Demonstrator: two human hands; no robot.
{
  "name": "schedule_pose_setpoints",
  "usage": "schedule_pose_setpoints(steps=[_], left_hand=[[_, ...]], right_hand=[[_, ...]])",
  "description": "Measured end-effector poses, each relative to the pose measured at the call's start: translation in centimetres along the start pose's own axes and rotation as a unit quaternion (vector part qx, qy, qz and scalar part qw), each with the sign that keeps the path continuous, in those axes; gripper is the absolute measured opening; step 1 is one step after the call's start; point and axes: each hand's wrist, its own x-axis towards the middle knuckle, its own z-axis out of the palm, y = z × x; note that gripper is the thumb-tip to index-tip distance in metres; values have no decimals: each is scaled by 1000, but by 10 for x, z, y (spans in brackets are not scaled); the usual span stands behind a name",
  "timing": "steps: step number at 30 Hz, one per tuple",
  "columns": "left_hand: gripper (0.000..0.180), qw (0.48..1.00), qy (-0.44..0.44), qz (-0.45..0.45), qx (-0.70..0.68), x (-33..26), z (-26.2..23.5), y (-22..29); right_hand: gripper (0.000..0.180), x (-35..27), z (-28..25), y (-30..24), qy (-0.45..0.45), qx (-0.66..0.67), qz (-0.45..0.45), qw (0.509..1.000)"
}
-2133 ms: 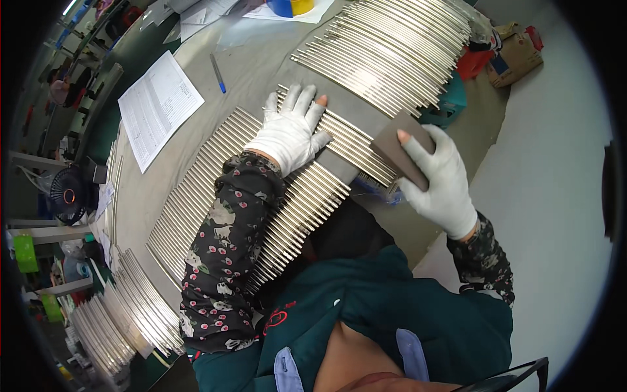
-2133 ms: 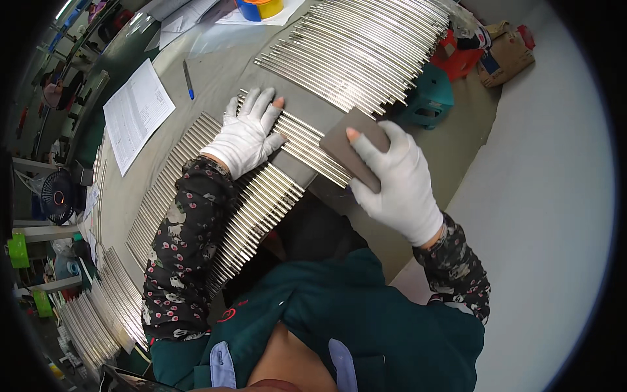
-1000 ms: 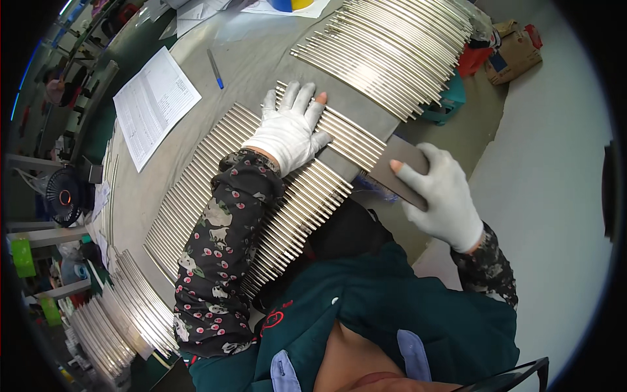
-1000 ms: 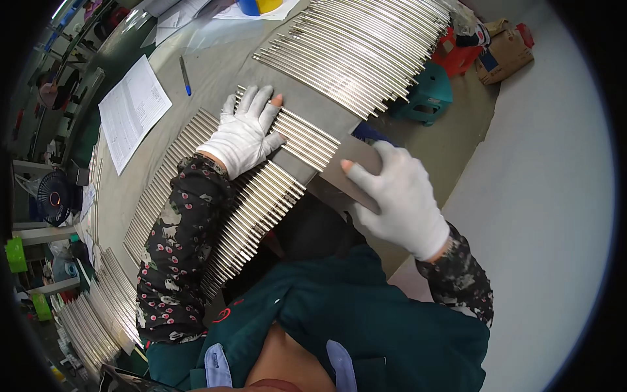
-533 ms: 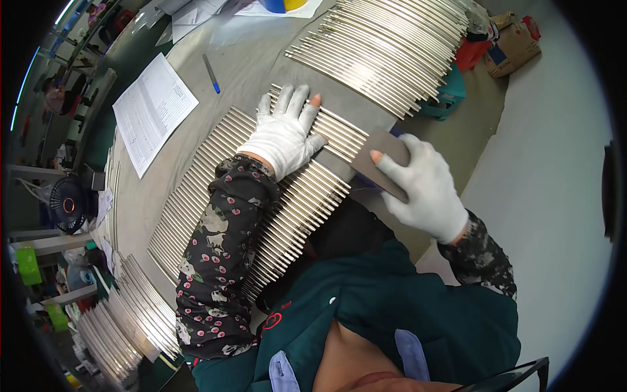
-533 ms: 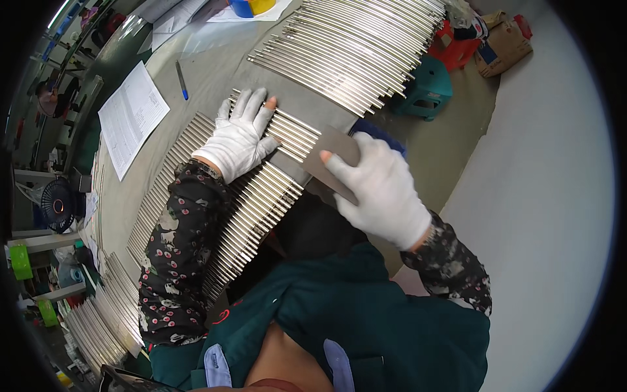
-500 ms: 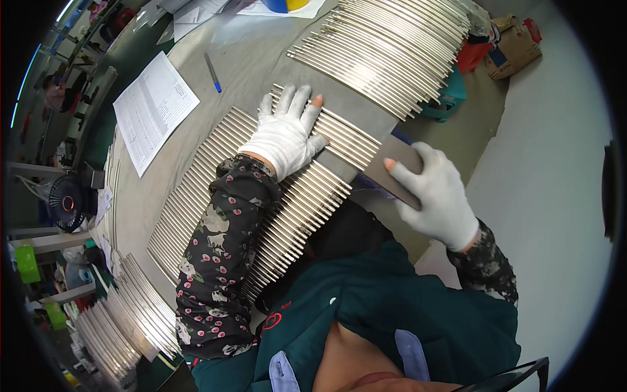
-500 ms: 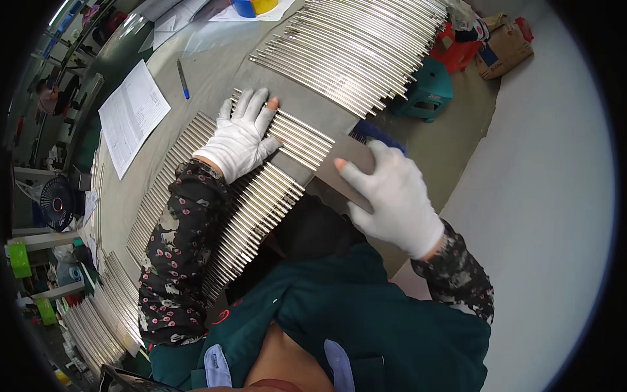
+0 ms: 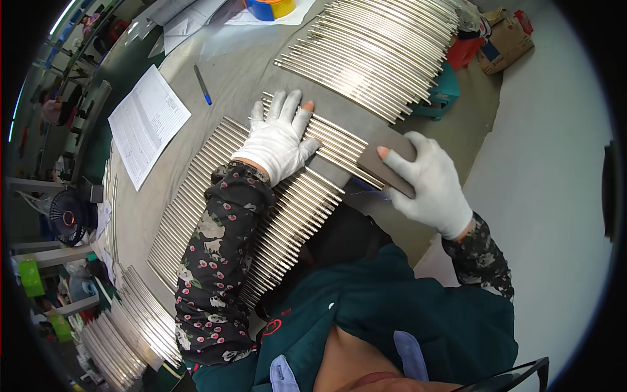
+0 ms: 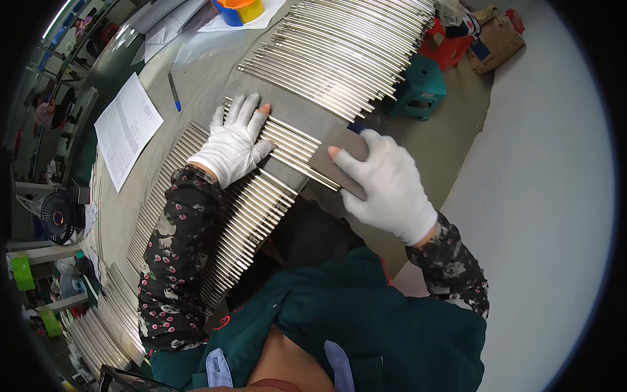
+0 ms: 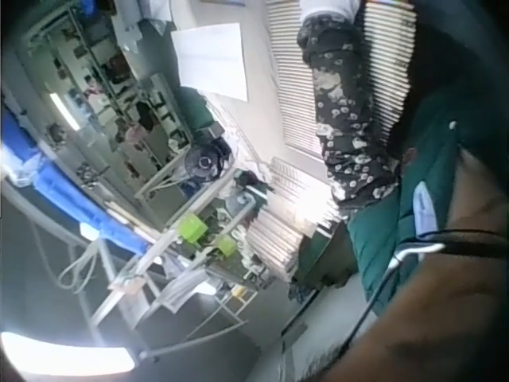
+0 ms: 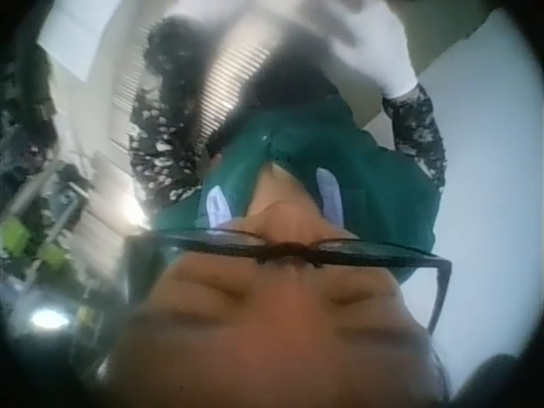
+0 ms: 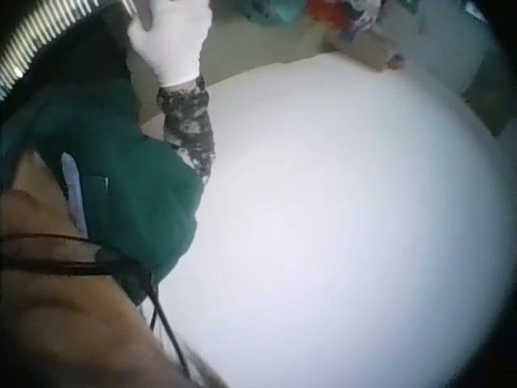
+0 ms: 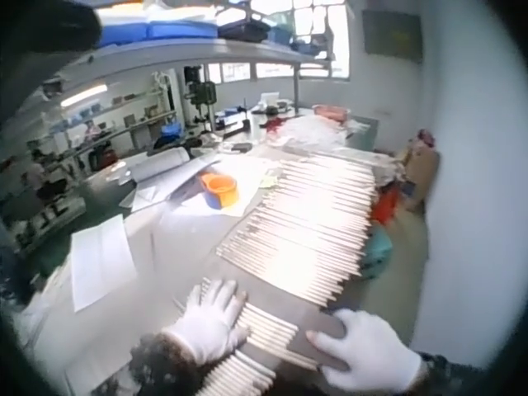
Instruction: The recorder is inspecting and sanding the ends of thin metal rods at a workbench and logging progress on a sheet.
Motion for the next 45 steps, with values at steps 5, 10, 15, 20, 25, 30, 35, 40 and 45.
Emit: schedule_pose_setpoints(steps=[5,10,15,20,25,30,35,40,45], left_hand=[[62,1000,18,3,-18,-3,7,-4],[63,1000,10,0,-7,-8,-2,-5],[63,999,31,15,-15,3,9,-6],[61,1000,29,4,-5,2,7,-6],[61,1000,31,4,0,5,7,-6],[61,999,37,13,-4,11,11,-3],[64,999,38,6,-9,5,4,-9],[74,999,24,40,22,-1,-14,24],[84,989,18,144,-10,-11,-20,84]], right_hand=[[51,7,2,-1,-1,-14,-19,1000],[50,4,-7,-4,8,-15,-32,999],[49,4,-1,3,12,-6,-27,1000],[53,-37,-41,23,-9,-1,58,998],[53,-18,-21,16,40,-1,45,998],[51,5,2,10,26,-41,36,998],[53,-34,-31,33,-15,-51,42,998],[57,-25,-25,33,111,-2,94,989],[61,46,2,37,158,-45,50,985]])
